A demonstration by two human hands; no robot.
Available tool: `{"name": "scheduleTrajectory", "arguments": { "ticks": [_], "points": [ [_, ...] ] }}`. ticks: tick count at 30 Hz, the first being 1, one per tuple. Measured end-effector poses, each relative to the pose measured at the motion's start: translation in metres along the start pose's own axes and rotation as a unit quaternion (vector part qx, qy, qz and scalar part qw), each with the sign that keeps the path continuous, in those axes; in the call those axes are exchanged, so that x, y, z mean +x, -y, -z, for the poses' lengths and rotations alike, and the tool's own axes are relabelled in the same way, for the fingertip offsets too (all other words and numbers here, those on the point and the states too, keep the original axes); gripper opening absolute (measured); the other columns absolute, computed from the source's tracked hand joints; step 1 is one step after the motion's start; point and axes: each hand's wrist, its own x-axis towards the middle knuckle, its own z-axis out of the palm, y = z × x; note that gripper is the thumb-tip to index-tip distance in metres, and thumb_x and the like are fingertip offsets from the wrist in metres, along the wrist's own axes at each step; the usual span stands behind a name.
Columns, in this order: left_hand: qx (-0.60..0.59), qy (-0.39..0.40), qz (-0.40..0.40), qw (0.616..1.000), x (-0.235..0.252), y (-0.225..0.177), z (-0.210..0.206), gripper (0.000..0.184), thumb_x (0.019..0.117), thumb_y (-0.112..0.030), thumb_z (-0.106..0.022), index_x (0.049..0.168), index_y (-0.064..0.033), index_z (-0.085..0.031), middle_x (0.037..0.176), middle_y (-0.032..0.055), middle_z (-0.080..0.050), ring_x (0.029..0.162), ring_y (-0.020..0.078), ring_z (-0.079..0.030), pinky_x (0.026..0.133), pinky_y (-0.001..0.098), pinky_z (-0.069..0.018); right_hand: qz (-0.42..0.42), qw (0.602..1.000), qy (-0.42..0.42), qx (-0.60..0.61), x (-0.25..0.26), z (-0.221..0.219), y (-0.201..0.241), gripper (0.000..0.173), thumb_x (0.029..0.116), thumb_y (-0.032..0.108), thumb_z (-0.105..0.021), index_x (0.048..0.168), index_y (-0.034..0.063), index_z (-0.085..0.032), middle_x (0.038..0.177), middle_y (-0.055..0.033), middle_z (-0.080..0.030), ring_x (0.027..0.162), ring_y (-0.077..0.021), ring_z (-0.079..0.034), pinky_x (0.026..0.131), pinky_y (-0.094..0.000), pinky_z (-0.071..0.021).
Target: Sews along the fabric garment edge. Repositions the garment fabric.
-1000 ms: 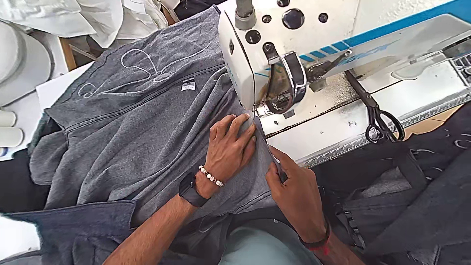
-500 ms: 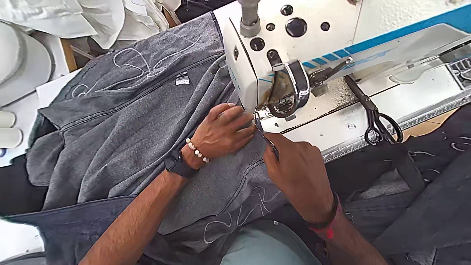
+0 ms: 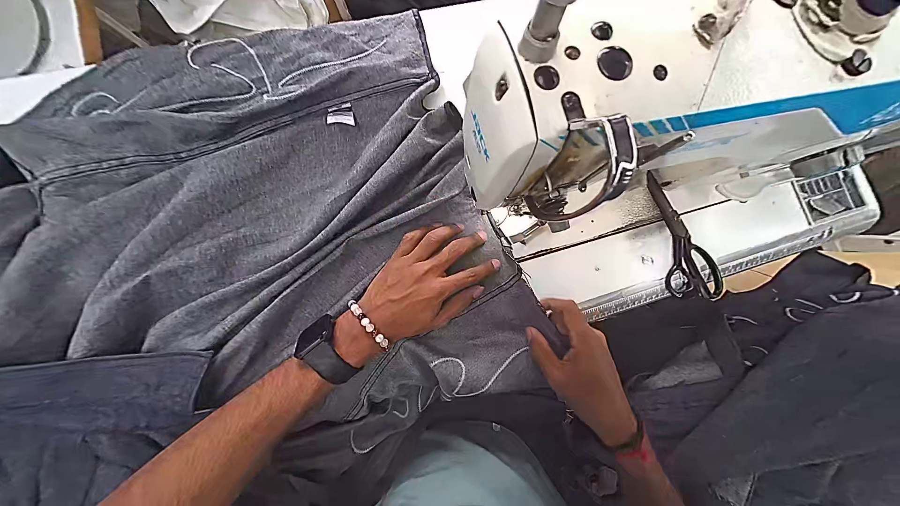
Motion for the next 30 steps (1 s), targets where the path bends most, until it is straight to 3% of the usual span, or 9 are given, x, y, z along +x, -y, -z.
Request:
{"name": "scheduleTrajectory", "arguments": {
  "ticks": [4, 6, 9, 12, 14, 19, 24, 29, 30],
  "points": [
    [0.003, 0.013, -0.016, 1.000, 0.000, -0.001, 0.000, 0.040, 0.1057, -0.046, -0.044, 0.140, -0.0410, -0.063, 0.155, 0.0034, -0.051, 0.144, 0.0284, -0.043, 0.115, 0.0517, -0.0339, -0.017, 0.998, -0.056, 0.035, -0.011, -0.003, 0.000, 0.032, 0.0946, 0.029, -0.069, 0.119, 0.0075, -0.066, 0.075, 0.0053, -0.065, 0.060, -0.0018, -0.058, 0.053, -0.0218, -0.0519],
    [-0.001, 0.003, -0.014, 1.000, 0.002, -0.002, -0.001, 0.038, 0.1047, -0.042, -0.046, 0.138, -0.0393, -0.065, 0.153, 0.0038, -0.053, 0.142, 0.0285, -0.045, 0.114, 0.0519, -0.0354, 0.013, 0.996, -0.087, -0.022, 0.013, -0.003, 0.011, 0.043, 0.0962, 0.031, -0.066, 0.135, 0.0110, -0.062, 0.068, 0.0041, -0.058, 0.053, -0.0071, -0.051, 0.049, -0.0286, -0.0472],
    [-0.001, 0.009, -0.016, 1.000, 0.000, 0.001, 0.000, 0.039, 0.1048, -0.042, -0.046, 0.139, -0.0377, -0.065, 0.154, 0.0023, -0.052, 0.145, 0.0275, -0.043, 0.116, 0.0519, -0.0343, 0.028, 0.994, 0.009, -0.108, 0.063, 0.002, 0.025, 0.062, 0.0999, 0.038, -0.061, 0.158, 0.0255, -0.042, 0.063, 0.0016, -0.054, 0.051, -0.0163, -0.051, 0.048, -0.0399, -0.0479],
    [-0.001, 0.032, -0.031, 0.999, -0.002, 0.018, 0.008, 0.042, 0.1053, -0.047, -0.043, 0.142, -0.0382, -0.062, 0.157, -0.0021, -0.050, 0.149, 0.0268, -0.039, 0.118, 0.0527, -0.0322, 0.009, 0.983, 0.041, -0.180, 0.082, 0.012, 0.029, 0.050, 0.0990, 0.045, -0.060, 0.147, 0.0298, -0.056, 0.061, -0.0009, -0.059, 0.052, -0.0223, -0.057, 0.050, -0.0467, -0.0484],
    [-0.006, 0.043, -0.039, 0.998, -0.001, 0.025, 0.012, 0.042, 0.1051, -0.049, -0.043, 0.142, -0.0402, -0.061, 0.158, -0.0030, -0.048, 0.150, 0.0271, -0.037, 0.120, 0.0531, -0.0303, -0.021, 0.982, 0.022, -0.187, 0.073, 0.024, 0.027, 0.042, 0.0969, 0.047, -0.063, 0.128, 0.0194, -0.068, 0.063, -0.0019, -0.060, 0.055, -0.0230, -0.059, 0.053, -0.0492, -0.0500],
    [0.014, 0.034, -0.058, 0.998, -0.001, 0.013, 0.010, 0.041, 0.1050, -0.041, -0.043, 0.142, -0.0454, -0.059, 0.157, 0.0053, -0.048, 0.148, 0.0337, -0.038, 0.119, 0.0572, -0.0290, 0.085, 0.993, 0.075, -0.044, -0.002, 0.028, 0.001, 0.029, 0.0928, 0.023, -0.066, 0.118, 0.0094, -0.068, 0.080, -0.0008, -0.067, 0.061, -0.0113, -0.059, 0.054, -0.0336, -0.0526],
    [-0.032, 0.007, -0.018, 0.999, 0.007, -0.019, 0.003, 0.028, 0.1016, -0.027, -0.053, 0.114, -0.0273, -0.078, 0.137, 0.0058, -0.063, 0.133, 0.0275, -0.052, 0.110, 0.0505, -0.0396, 0.215, 0.951, 0.194, -0.110, -0.056, -0.036, 0.011, 0.011, 0.0896, 0.008, -0.061, 0.089, 0.0168, -0.069, 0.093, -0.0050, -0.063, 0.062, -0.0168, -0.062, 0.045, -0.0339, -0.0509],
    [-0.029, -0.027, -0.015, 0.999, -0.001, -0.022, -0.008, 0.028, 0.1016, -0.026, -0.054, 0.117, -0.0273, -0.077, 0.135, 0.0072, -0.064, 0.131, 0.0273, -0.054, 0.109, 0.0490, -0.0410, 0.130, 0.861, 0.464, -0.163, -0.029, -0.049, 0.024, 0.026, 0.0937, 0.013, -0.062, 0.119, 0.0090, -0.068, 0.103, -0.0172, -0.071, 0.090, -0.0366, -0.071, 0.071, -0.0561, -0.0575],
    [-0.025, -0.023, -0.017, 0.999, 0.000, -0.021, -0.007, 0.029, 0.1018, -0.026, -0.053, 0.119, -0.0285, -0.077, 0.136, 0.0069, -0.063, 0.132, 0.0275, -0.054, 0.110, 0.0495, -0.0403, 0.135, 0.851, 0.487, -0.140, -0.022, -0.039, 0.028, 0.023, 0.0951, 0.017, -0.063, 0.116, 0.0097, -0.069, 0.098, -0.0152, -0.071, 0.090, -0.0355, -0.070, 0.073, -0.0572, -0.0563]
  ]
}}
